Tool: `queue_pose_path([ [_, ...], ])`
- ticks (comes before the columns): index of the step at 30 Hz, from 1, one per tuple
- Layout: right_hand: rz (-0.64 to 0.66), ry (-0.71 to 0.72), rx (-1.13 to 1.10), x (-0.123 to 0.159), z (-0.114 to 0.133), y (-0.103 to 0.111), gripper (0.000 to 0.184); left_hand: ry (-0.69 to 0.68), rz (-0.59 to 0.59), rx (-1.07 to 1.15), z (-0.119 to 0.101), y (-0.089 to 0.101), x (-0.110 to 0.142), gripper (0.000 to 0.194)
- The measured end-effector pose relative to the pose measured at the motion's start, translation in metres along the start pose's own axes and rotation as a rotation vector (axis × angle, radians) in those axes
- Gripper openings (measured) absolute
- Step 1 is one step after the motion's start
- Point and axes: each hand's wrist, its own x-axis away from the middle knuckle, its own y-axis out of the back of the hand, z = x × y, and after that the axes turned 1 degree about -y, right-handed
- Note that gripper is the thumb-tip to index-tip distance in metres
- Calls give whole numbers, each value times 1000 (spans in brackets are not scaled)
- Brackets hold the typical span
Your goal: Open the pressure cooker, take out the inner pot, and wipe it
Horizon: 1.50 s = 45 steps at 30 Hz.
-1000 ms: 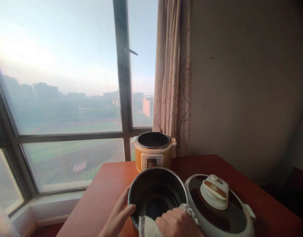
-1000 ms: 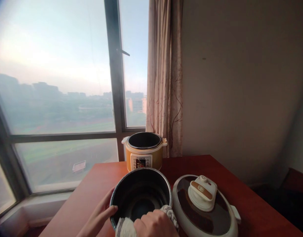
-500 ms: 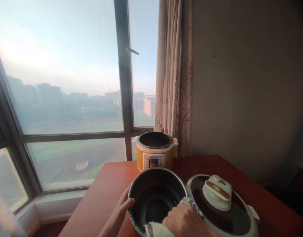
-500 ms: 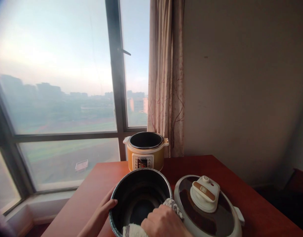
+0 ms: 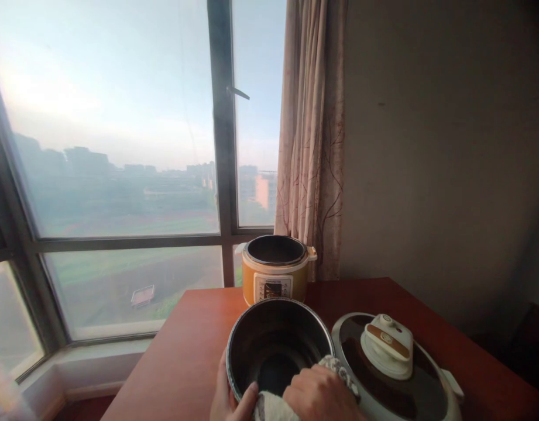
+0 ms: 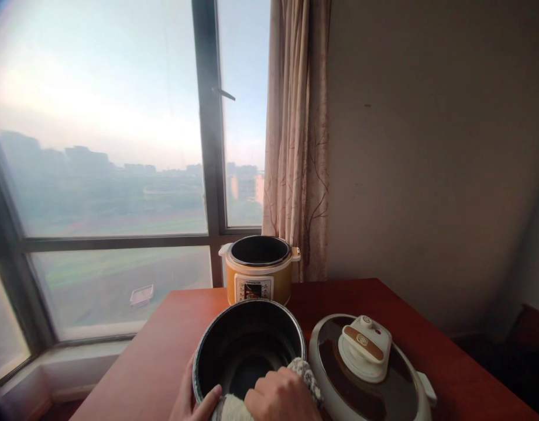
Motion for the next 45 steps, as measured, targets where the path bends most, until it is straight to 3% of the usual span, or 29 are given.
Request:
queue_pose_path([
  [4, -73, -32, -18, -4, 7, -1, 37, -20, 34, 23, -4, -2, -4, 84],
  [8, -167, -67, 1, -5, 17, -2, 32, 31, 218, 76, -36, 1, -16, 76],
  [12, -215, -51, -1, -5, 19, -1, 28, 104, 401, 46, -60, 17, -37, 69],
  [16, -207, 60, -81, -2, 3, 6, 26, 130, 582, 58, -60, 32, -66, 70],
  [19, -237, 106, -136, 0, -9, 9, 27, 142, 674, 155, -53, 31, -74, 75],
  [22, -292, 68, -164, -1, -10, 8, 27, 195, 598, 297, -41, 19, -66, 67],
  [25, -337, 33, -158, -2, -6, 7, 25, 193, 383, 380, -22, 7, -56, 58],
  [30, -381, 14, -134, -5, -2, 7, 26, 91, -90, 56, 5, 11, -47, 72],
  [32, -403, 10, -113, -7, 1, 7, 26, 45, -178, -78, 10, 13, -36, 72],
  [38, -411, -56, -32, -15, 12, 11, 23, -265, -75, -175, 15, -1, 0, 66],
  [45, -500, -79, 1, -22, 25, 14, 27, -142, 104, -188, 2, 21, -4, 58],
])
